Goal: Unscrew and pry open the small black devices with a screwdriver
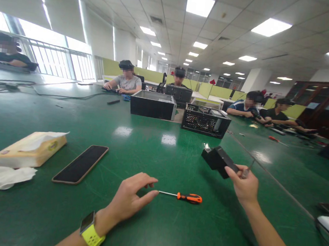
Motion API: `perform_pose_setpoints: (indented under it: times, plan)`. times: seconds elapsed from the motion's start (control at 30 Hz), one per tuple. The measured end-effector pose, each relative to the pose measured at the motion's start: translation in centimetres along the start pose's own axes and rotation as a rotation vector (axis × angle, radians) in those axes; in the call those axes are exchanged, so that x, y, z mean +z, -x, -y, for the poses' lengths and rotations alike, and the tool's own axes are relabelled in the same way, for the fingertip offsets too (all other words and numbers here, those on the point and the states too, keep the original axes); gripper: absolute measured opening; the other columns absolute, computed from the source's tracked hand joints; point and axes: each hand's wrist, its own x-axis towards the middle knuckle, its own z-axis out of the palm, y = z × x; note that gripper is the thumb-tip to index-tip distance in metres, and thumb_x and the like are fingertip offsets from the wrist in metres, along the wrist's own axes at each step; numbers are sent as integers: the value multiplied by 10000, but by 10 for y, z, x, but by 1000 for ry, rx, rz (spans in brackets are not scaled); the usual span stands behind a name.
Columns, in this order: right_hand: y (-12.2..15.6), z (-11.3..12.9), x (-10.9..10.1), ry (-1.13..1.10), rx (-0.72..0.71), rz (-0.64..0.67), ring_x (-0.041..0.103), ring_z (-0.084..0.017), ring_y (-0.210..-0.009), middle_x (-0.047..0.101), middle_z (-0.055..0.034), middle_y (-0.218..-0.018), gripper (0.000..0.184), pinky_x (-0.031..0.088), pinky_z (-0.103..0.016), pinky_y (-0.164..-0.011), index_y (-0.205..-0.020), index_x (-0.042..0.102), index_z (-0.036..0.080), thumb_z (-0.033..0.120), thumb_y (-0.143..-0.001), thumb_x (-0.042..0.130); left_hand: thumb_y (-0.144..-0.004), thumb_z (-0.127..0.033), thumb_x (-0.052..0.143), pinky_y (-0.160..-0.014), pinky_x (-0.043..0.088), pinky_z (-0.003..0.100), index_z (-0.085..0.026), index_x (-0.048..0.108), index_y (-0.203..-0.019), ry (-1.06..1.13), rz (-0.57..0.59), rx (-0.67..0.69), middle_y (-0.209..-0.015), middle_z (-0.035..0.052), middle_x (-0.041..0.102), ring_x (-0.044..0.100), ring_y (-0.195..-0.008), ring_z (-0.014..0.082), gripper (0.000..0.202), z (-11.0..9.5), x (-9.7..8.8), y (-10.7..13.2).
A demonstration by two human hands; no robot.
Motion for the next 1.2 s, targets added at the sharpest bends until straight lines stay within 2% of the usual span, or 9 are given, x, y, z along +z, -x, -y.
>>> perform_pose_setpoints:
  times: [0.07, 0.17, 0.37, 0.47, 0.57, 0.7, 0.8, 1.0, 1.2]
  plan:
    - [-21, -28, -12, 103, 131, -146, 520, -218, -582, 534, -25, -610, 576, 422, -329, -586, -940, 651, 120, 655, -736, 589, -915, -313, 617, -678, 538, 283, -171, 683, -1020, -4, 4, 4, -831, 48, 701, 665, -746, 179, 189, -2, 1, 0]
    - [-39, -62, -21, 234, 292, -234, 597, -309, -696, 644, -121, -715, 587, 457, -393, -659, -944, 675, 109, 638, -694, 625, -913, -297, 613, -669, 534, 279, -173, 687, -992, -15, 1, 15, -808, 41, 698, 661, -723, 174, 164, -3, 1, -1]
    - [-47, -89, -14, 369, 462, -168, 639, -390, -814, 716, -223, -895, 636, 480, -452, -666, -984, 721, 148, 689, -657, 651, -913, -290, 612, -649, 521, 271, -174, 687, -982, -26, 20, 14, -784, 33, 694, 653, -693, 165, 154, -1, 2, 1]
    - [-49, -85, -12, 386, 464, -147, 641, -423, -867, 711, -256, -996, 762, 477, -480, -678, -1126, 700, 148, 743, -656, 627, -914, -298, 611, -646, 517, 267, -174, 688, -993, -23, 34, 11, -771, 30, 689, 651, -684, 161, 166, 0, 3, 2]
    - [-47, -73, -6, 374, 404, -163, 628, -439, -967, 692, -266, -1095, 823, 466, -489, -740, -1286, 618, 136, 757, -761, 494, -912, -297, 613, -637, 519, 261, -170, 687, -1001, -21, 27, 21, -758, 27, 691, 655, -673, 158, 172, -1, 4, 1]
    - [-37, -54, 22, 287, 239, -44, 661, -365, -961, 742, -203, -982, 646, 473, -382, -761, -1118, 724, 148, 641, -884, 378, -907, -299, 616, -621, 522, 249, -176, 692, -995, -25, 21, 38, -737, 21, 696, 659, -650, 152, 170, -4, 3, 0]
    - [-33, -42, 48, 225, 146, 49, 674, -311, -979, 752, -165, -1010, 620, 481, -318, -775, -1139, 718, 152, 601, -911, 357, -905, -304, 620, -608, 523, 242, -177, 695, -1000, -30, 19, 49, -727, 20, 699, 661, -635, 149, 175, -5, 3, 0]
    - [-40, -30, 67, 260, 218, 89, 667, -376, -976, 723, -223, -1049, 855, 501, -422, -784, -1239, 646, 106, 780, -724, 541, -907, -292, 628, -610, 527, 250, -170, 685, -1026, -27, 14, 73, -728, 18, 695, 662, -632, 152, 178, -3, 3, 1]
    - [-38, -23, 64, 230, 193, 148, 658, -409, -973, 734, -197, -985, 684, 487, -477, -789, -1107, 721, 159, 709, -718, 603, -906, -281, 632, -594, 523, 243, -175, 684, -1023, -29, 13, 83, -717, 12, 690, 658, -619, 148, 166, -4, 3, 1]
